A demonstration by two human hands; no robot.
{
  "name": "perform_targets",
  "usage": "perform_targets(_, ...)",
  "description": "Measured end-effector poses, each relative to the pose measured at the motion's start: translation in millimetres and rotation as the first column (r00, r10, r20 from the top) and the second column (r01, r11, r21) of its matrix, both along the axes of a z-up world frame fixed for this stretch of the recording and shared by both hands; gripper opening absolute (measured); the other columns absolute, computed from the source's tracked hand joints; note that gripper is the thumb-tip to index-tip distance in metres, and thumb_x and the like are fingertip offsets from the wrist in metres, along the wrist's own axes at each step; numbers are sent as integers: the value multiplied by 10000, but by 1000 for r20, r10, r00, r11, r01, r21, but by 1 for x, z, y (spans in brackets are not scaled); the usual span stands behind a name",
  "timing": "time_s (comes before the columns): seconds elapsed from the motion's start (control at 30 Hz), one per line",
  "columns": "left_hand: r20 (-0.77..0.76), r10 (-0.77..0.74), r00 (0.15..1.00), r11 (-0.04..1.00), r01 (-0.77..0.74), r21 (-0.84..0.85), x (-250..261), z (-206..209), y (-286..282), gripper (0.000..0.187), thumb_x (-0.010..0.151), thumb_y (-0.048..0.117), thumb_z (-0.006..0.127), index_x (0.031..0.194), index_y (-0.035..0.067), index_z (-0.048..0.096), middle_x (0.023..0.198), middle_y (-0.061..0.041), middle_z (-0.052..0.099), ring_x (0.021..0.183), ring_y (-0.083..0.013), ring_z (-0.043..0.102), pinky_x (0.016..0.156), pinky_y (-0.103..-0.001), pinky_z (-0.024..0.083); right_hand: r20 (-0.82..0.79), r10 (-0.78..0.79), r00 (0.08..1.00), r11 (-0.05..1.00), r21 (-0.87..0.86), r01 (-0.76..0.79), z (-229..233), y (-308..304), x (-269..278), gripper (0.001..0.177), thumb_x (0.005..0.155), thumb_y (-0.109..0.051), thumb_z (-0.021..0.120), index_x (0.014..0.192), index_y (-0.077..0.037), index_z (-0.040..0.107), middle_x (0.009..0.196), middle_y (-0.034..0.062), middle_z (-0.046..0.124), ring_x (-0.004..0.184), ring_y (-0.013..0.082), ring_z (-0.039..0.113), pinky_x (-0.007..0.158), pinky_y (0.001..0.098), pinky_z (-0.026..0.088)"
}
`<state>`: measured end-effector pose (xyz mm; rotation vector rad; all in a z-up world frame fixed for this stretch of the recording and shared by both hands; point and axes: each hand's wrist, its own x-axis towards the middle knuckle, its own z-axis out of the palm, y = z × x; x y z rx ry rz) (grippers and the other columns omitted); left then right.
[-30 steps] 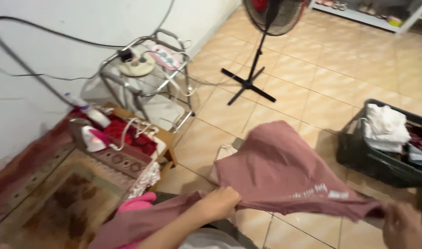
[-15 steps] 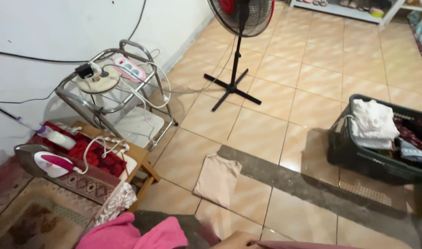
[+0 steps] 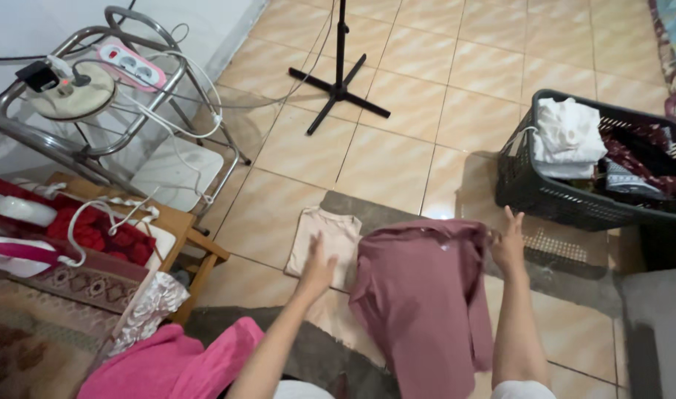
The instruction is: The person irons a dusty rose long-sleeved shirt on a small table, then switches to a pink child's jacket with colorful patches. They smooth the fabric, use a spray bottle, and iron both garments, finishing with the jacket.
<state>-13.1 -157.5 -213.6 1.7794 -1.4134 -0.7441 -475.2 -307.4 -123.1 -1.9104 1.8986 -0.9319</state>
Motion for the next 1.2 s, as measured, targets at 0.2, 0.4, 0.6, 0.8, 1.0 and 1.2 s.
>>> perform_targets(0.2,11,165,986,977,-165,139,66,9,64,740,972,259,583,1567,-25,246,1618,-299,284,1498,-427,314,1206,-424,292,-31,-139,990,967,211,143,-41,58,25,619,979,-109,584,1561,-65,377,1447,321,552,1343,469,557,1108,495,454)
perform_targets(0.4,180,131,975,980,-155,127,89,52,114,758,955,259,608,1551,-44,251,1583,-316,298,1463,-441,317,1179,-479,315,-263,292,920,795,601,-80,-114,128,134,448,923,-266,654,1334,-100,588,1268,250,657,1202,419,628,1024,478,495)
perform_targets(0.6,515,198,834,950,-293,110,120,115,142,699,941,279,588,1515,-22,327,1597,-226,331,1511,-380,282,1213,-495,282,46,640,767,711,342,-614,-89,155,356,363,909,-263,664,1217,-71,663,1192,219,691,1124,417,647,972,476,509)
perform_targets(0.8,616,470,632,864,-474,-172,206,136,208,681,956,249,564,1497,-96,336,1608,-282,283,1523,-393,232,1210,-502,220,-23,885,466,457,-154,-876,38,208,558,425,959,-223,652,1328,-29,571,1365,242,589,1177,477,579,981,522,483)
perform_targets(1.0,627,633,454,680,-714,-169,279,158,329,669,967,217,539,1503,-112,310,1614,-278,276,1539,-387,205,1249,-490,185,-112,982,154,125,-235,-964,116,317,676,462,921,-202,663,1304,39,570,1400,272,555,1179,470,595,971,517,495)
perform_targets(1.2,559,772,303,450,-882,-142,299,162,442,707,939,215,546,1502,-123,284,1615,-296,242,1535,-386,181,1234,-496,175,-169,978,-125,-159,-202,-966,98,427,742,389,942,-177,642,1262,40,595,1478,285,502,1227,476,580,1013,498,502)
